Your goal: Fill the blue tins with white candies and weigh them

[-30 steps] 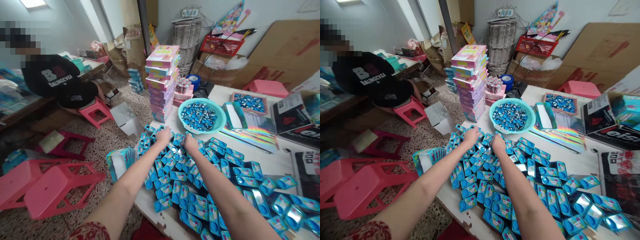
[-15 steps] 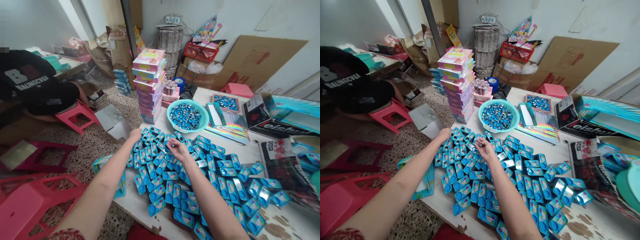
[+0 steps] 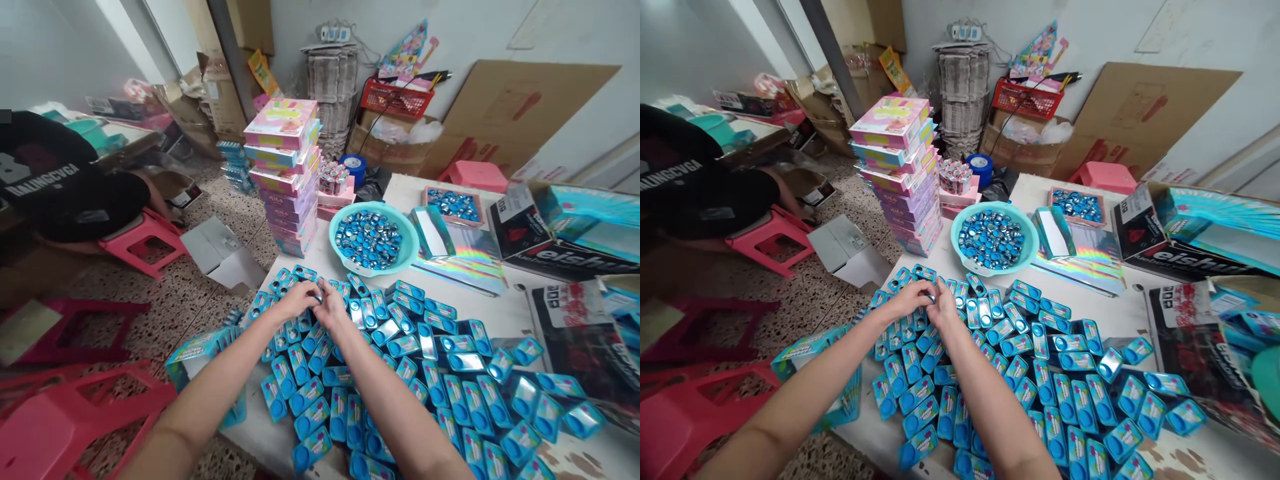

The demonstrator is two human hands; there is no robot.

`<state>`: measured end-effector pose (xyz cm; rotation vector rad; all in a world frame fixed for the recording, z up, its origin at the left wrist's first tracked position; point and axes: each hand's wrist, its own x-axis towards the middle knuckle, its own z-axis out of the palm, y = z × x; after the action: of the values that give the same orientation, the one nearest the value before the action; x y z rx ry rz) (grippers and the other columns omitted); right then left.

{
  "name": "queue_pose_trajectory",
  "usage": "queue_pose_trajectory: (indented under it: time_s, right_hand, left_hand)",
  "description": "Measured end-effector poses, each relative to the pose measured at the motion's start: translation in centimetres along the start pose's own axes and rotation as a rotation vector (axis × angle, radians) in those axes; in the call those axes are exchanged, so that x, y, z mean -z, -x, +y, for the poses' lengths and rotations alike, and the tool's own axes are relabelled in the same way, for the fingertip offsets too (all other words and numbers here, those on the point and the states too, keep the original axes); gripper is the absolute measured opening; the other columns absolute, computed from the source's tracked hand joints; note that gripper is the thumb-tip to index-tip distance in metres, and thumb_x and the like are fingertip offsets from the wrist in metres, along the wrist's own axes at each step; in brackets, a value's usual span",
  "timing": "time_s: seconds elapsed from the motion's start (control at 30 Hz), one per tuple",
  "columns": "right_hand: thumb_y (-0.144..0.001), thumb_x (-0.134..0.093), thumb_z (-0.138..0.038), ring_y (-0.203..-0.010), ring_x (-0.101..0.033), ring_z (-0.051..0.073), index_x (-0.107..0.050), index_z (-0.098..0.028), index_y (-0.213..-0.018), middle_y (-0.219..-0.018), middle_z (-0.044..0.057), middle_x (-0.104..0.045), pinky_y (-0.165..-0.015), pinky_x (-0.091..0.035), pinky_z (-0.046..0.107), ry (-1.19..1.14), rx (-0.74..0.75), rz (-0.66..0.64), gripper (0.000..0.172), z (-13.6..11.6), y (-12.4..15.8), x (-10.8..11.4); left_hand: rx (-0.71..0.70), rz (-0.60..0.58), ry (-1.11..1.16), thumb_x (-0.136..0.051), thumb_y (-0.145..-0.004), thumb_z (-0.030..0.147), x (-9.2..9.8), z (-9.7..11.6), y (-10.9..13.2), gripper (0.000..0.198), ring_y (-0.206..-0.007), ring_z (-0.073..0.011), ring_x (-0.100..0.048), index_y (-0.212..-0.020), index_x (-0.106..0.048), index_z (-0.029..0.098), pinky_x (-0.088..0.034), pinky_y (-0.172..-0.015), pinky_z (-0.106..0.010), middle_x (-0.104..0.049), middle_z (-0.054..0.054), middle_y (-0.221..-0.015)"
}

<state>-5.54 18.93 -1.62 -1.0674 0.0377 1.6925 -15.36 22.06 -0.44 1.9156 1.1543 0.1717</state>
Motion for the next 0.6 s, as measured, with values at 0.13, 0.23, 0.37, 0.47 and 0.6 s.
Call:
queue_pose_trajectory:
  time_s: [0.13,0.23,0.37,0.47,0.6]
  right_hand:
    - [-0.07,-0.068,-0.031,-0.081,-0.061,0.016,-0.061,-0.021,-0.089,-0.09,0.002,-0.067,-0.071,-0.05,0.029,0.206,0.132,0.043,0.023,-3.0,-1.8,0.4]
    - [-0.079,-0.057,-0.034,-0.1,-0.058,0.018,-0.059,-0.02,-0.11,-0.112,0.006,-0.063,-0.088,-0.045,0.031,0.94,0.487,0.215,0.035,-8.4,-4.4,2.3]
    - [-0.08,-0.055,-0.038,-0.122,-0.044,0.032,-0.056,-0.012,-0.117,-0.128,0.019,-0.05,-0.103,-0.031,0.046,1.464,0.445,0.427,0.045,-15.0,-9.2,6.1]
    - [-0.064,-0.071,-0.051,-0.129,-0.031,0.044,-0.051,-0.014,-0.124,-0.138,0.021,-0.037,-0.102,-0.026,0.056,1.615,0.24,0.441,0.073,-16.4,-12.1,8.7]
    - [-0.052,-0.073,-0.067,-0.131,-0.028,0.044,-0.03,-0.022,-0.138,-0.144,0.02,-0.023,-0.102,-0.027,0.052,1.908,0.009,0.352,0.107,-15.7,-14.4,10.9]
  left_hand:
    - [0.302,0.093,-0.223,-0.052,-0.078,0.019,3.5,-1.2,-2.5,0.022,-0.082,-0.0163,-0.062,-0.091,-0.069,0.017,-0.044,-0.073,-0.024,-0.069,-0.002,-0.085]
    - [0.48,0.071,-0.468,-0.053,-0.08,0.023,5.7,-1.9,-4.6,0.02,-0.093,-0.0202,-0.062,-0.089,-0.07,0.018,-0.044,-0.076,-0.026,-0.07,-0.005,-0.087]
    - [0.554,-0.003,-0.548,-0.066,-0.072,0.026,6.2,-2.4,-6.9,0.021,-0.101,-0.0247,-0.061,-0.09,-0.068,0.017,-0.044,-0.078,-0.027,-0.069,-0.01,-0.1]
    - [0.636,-0.057,-0.581,-0.075,-0.065,0.03,5.6,-2.8,-8.6,0.043,-0.099,-0.0267,-0.063,-0.104,-0.064,0.017,-0.047,-0.076,-0.029,-0.068,-0.013,-0.103]
    - [0.726,-0.152,-0.595,-0.081,-0.056,0.029,5.2,-3.9,-11.1,0.039,-0.093,-0.0265,-0.066,-0.091,-0.068,0.018,-0.048,-0.075,-0.028,-0.071,-0.01,-0.089]
